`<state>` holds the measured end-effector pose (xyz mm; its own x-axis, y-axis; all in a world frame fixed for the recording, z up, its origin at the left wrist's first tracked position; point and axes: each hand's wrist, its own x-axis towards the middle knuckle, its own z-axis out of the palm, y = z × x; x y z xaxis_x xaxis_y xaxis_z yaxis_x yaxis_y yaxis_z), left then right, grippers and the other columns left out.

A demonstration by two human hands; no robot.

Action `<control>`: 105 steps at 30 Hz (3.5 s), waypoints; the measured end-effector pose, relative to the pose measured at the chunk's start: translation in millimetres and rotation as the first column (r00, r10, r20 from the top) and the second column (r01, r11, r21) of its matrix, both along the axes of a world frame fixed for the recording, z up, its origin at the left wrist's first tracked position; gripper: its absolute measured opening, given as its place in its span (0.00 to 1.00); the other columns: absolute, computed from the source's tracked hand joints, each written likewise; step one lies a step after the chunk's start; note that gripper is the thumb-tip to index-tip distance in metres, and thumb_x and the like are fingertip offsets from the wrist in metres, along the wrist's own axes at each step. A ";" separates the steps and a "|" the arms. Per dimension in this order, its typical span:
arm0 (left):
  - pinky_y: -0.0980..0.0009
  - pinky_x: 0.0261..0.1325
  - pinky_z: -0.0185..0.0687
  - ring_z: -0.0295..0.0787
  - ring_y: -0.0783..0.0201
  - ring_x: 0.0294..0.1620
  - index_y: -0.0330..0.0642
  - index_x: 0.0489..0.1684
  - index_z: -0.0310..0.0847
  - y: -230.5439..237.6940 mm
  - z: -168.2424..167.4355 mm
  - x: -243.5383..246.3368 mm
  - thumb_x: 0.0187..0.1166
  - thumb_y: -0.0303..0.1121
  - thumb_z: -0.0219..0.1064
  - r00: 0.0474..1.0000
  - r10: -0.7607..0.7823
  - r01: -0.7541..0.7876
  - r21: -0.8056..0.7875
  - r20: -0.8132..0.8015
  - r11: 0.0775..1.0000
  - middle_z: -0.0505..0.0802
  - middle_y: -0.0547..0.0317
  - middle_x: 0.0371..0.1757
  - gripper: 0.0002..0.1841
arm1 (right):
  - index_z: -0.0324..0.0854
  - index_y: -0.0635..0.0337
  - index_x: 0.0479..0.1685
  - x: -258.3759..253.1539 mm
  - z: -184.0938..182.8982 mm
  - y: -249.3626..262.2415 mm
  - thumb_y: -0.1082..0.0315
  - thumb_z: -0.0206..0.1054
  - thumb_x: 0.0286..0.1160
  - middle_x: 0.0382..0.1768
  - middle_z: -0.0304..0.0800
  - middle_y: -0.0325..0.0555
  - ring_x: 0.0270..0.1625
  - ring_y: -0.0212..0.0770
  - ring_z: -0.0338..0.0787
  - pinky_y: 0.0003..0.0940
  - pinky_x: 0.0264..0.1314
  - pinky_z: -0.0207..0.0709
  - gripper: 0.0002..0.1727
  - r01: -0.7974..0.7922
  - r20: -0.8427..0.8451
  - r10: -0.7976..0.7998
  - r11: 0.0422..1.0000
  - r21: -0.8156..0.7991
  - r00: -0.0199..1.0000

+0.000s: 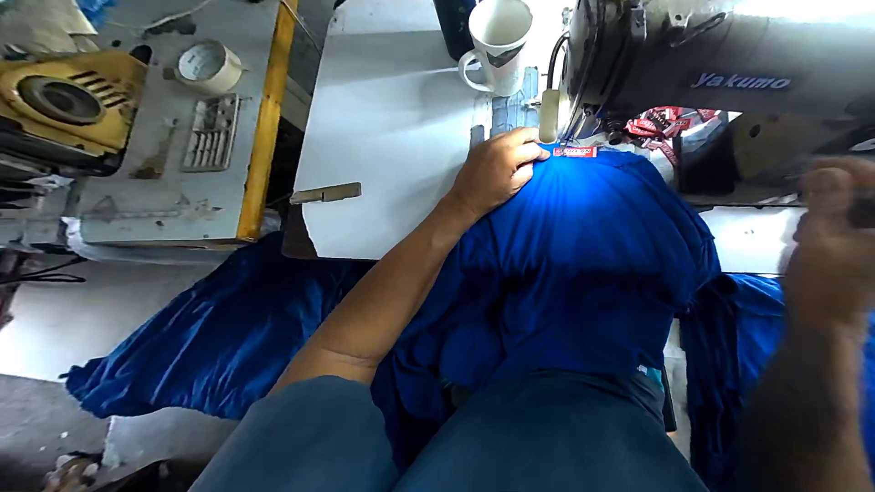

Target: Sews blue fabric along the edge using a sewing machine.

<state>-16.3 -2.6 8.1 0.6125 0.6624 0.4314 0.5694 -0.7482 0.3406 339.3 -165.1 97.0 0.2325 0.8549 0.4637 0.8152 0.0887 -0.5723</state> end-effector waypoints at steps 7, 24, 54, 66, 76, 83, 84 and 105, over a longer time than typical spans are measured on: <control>0.60 0.67 0.84 0.87 0.62 0.69 0.54 0.58 0.93 -16.6 5.8 -37.2 0.85 0.30 0.56 0.998 0.042 -0.044 -0.041 -0.037 0.998 0.89 0.62 0.71 0.17 | 0.88 0.60 0.63 -111.2 -66.0 12.3 0.63 0.67 0.84 0.62 0.88 0.54 0.58 0.48 0.92 0.45 0.56 0.89 0.16 -0.290 0.097 0.307 0.944 -0.160 0.947; 0.70 0.59 0.84 0.89 0.66 0.52 0.44 0.44 0.93 -16.9 -2.2 35.9 0.83 0.35 0.67 0.969 0.078 -0.050 -0.123 0.235 0.991 0.93 0.57 0.46 0.08 | 0.92 0.58 0.51 -120.1 -77.3 98.2 0.68 0.64 0.78 0.47 0.93 0.48 0.47 0.41 0.92 0.41 0.53 0.85 0.12 -0.262 -0.136 0.243 0.955 -0.139 0.960; 0.71 0.44 0.79 0.83 0.74 0.41 0.57 0.39 0.93 9.4 -0.8 16.8 0.75 0.46 0.73 0.959 0.103 -0.018 -0.307 0.264 0.952 0.90 0.69 0.49 0.08 | 0.93 0.54 0.48 -164.6 -81.9 91.1 0.69 0.70 0.76 0.43 0.90 0.41 0.33 0.29 0.87 0.25 0.38 0.84 0.08 -0.183 -0.302 0.163 0.982 -0.037 0.939; 0.74 0.45 0.77 0.82 0.74 0.43 0.50 0.34 0.89 11.7 -4.5 15.8 0.75 0.43 0.75 0.937 0.065 0.048 -0.312 0.342 0.949 0.89 0.66 0.50 0.09 | 0.94 0.54 0.44 -167.4 -82.6 91.9 0.67 0.73 0.75 0.40 0.90 0.39 0.33 0.28 0.87 0.24 0.36 0.84 0.06 -0.173 -0.340 0.151 0.984 -0.035 0.928; 0.80 0.35 0.72 0.76 0.77 0.33 0.45 0.40 0.91 4.7 0.4 16.3 0.75 0.39 0.75 0.924 0.098 0.031 -0.328 0.369 0.944 0.89 0.63 0.53 0.08 | 0.92 0.58 0.39 -175.2 -78.2 96.0 0.66 0.68 0.79 0.39 0.91 0.44 0.42 0.37 0.89 0.34 0.49 0.83 0.09 -0.127 -0.186 0.110 0.988 -0.082 0.976; 0.80 0.38 0.73 0.79 0.76 0.37 0.42 0.38 0.93 4.8 0.7 13.1 0.73 0.32 0.76 0.901 -0.021 0.139 -0.241 0.434 0.961 0.92 0.59 0.51 0.04 | 0.91 0.59 0.39 -171.0 -72.9 99.1 0.65 0.66 0.80 0.40 0.91 0.46 0.44 0.40 0.90 0.41 0.52 0.83 0.09 -0.194 -0.208 0.154 0.963 -0.187 0.966; 0.79 0.38 0.73 0.80 0.76 0.38 0.42 0.36 0.92 5.3 0.5 12.5 0.73 0.32 0.76 0.900 -0.029 0.144 -0.236 0.434 0.961 0.92 0.58 0.51 0.04 | 0.91 0.59 0.39 -170.8 -72.7 99.3 0.66 0.66 0.80 0.40 0.91 0.45 0.44 0.39 0.90 0.41 0.52 0.83 0.09 -0.196 -0.213 0.153 0.961 -0.195 0.965; 0.76 0.41 0.79 0.82 0.74 0.43 0.47 0.31 0.84 4.0 0.2 16.8 0.76 0.34 0.71 0.932 0.039 0.112 -0.388 0.361 0.915 0.87 0.62 0.58 0.05 | 0.88 0.57 0.34 -166.7 -78.6 97.9 0.68 0.68 0.71 0.35 0.88 0.42 0.39 0.35 0.87 0.34 0.43 0.81 0.05 -0.232 -0.236 0.206 0.968 -0.089 0.950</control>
<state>0.6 1.3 8.3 0.4958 0.8033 0.3300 0.3295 -0.5256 0.7843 172.5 -67.2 18.4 0.1197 0.9408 0.3172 0.6329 0.1738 -0.7544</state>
